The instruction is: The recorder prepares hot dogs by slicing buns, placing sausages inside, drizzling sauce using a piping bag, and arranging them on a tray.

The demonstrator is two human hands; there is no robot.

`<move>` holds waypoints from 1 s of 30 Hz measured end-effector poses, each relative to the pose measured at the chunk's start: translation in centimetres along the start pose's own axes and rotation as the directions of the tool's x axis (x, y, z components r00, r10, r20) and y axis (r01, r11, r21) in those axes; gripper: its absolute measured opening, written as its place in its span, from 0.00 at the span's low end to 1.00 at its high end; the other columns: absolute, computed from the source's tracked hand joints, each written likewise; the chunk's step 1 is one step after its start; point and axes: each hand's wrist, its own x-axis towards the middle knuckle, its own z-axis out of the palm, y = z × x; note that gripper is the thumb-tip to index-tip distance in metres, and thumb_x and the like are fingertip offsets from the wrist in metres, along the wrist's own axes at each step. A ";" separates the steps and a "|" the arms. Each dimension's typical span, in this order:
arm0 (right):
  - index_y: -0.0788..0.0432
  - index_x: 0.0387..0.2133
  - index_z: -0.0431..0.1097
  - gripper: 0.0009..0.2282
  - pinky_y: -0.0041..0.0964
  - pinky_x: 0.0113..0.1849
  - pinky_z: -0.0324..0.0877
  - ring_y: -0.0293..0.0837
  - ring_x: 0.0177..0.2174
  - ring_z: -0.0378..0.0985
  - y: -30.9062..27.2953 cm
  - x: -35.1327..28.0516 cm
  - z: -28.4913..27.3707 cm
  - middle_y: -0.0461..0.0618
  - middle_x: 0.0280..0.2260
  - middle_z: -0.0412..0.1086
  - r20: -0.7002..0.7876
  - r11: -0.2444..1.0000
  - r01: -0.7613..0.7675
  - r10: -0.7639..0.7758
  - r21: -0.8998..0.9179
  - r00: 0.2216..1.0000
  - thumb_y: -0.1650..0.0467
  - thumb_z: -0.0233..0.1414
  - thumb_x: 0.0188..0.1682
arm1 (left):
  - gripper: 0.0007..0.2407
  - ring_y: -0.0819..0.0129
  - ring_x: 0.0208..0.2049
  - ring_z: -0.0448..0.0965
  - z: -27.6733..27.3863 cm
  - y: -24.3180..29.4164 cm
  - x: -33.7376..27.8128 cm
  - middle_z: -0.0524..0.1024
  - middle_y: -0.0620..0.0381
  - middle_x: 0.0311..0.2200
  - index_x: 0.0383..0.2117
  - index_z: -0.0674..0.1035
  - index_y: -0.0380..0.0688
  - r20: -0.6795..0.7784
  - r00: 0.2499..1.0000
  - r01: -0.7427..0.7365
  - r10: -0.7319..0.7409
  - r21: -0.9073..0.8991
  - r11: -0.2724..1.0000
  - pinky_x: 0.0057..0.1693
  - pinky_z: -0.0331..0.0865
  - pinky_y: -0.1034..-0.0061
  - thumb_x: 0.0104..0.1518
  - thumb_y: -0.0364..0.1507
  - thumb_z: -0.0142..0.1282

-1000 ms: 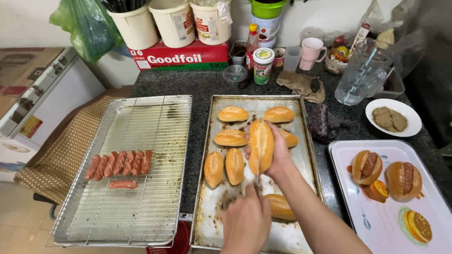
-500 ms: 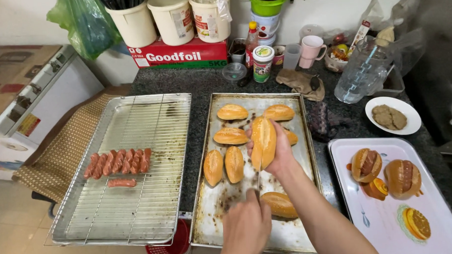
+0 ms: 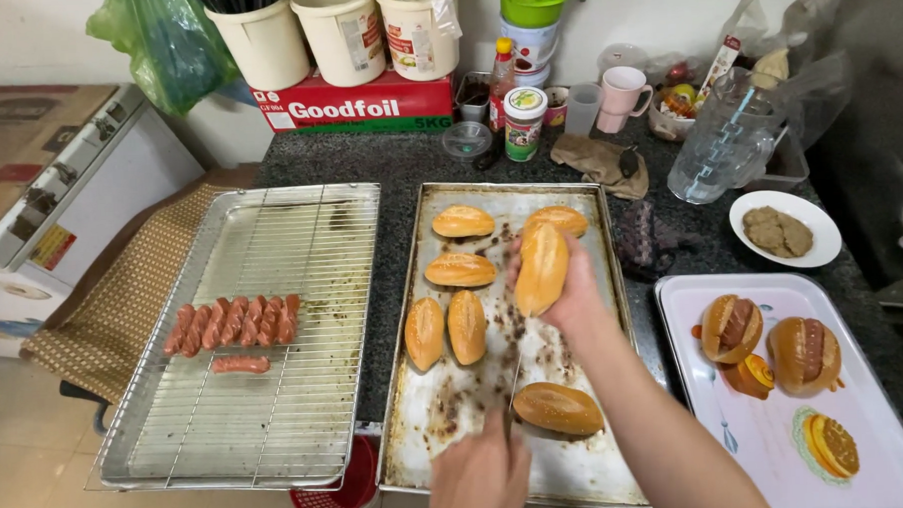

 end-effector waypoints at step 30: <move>0.56 0.61 0.64 0.28 0.42 0.49 0.75 0.46 0.48 0.78 1.5 2.7 -14.3 0.52 0.59 0.69 -0.139 -0.339 -0.180 -0.141 -0.924 0.980 0.52 0.39 0.55 | 0.15 0.61 0.31 0.86 -2.2 -10.7 -0.6 0.86 0.57 0.29 0.53 0.78 0.63 0.037 0.948 0.317 -0.317 -0.222 0.922 0.42 0.76 0.67 0.60 0.39 0.48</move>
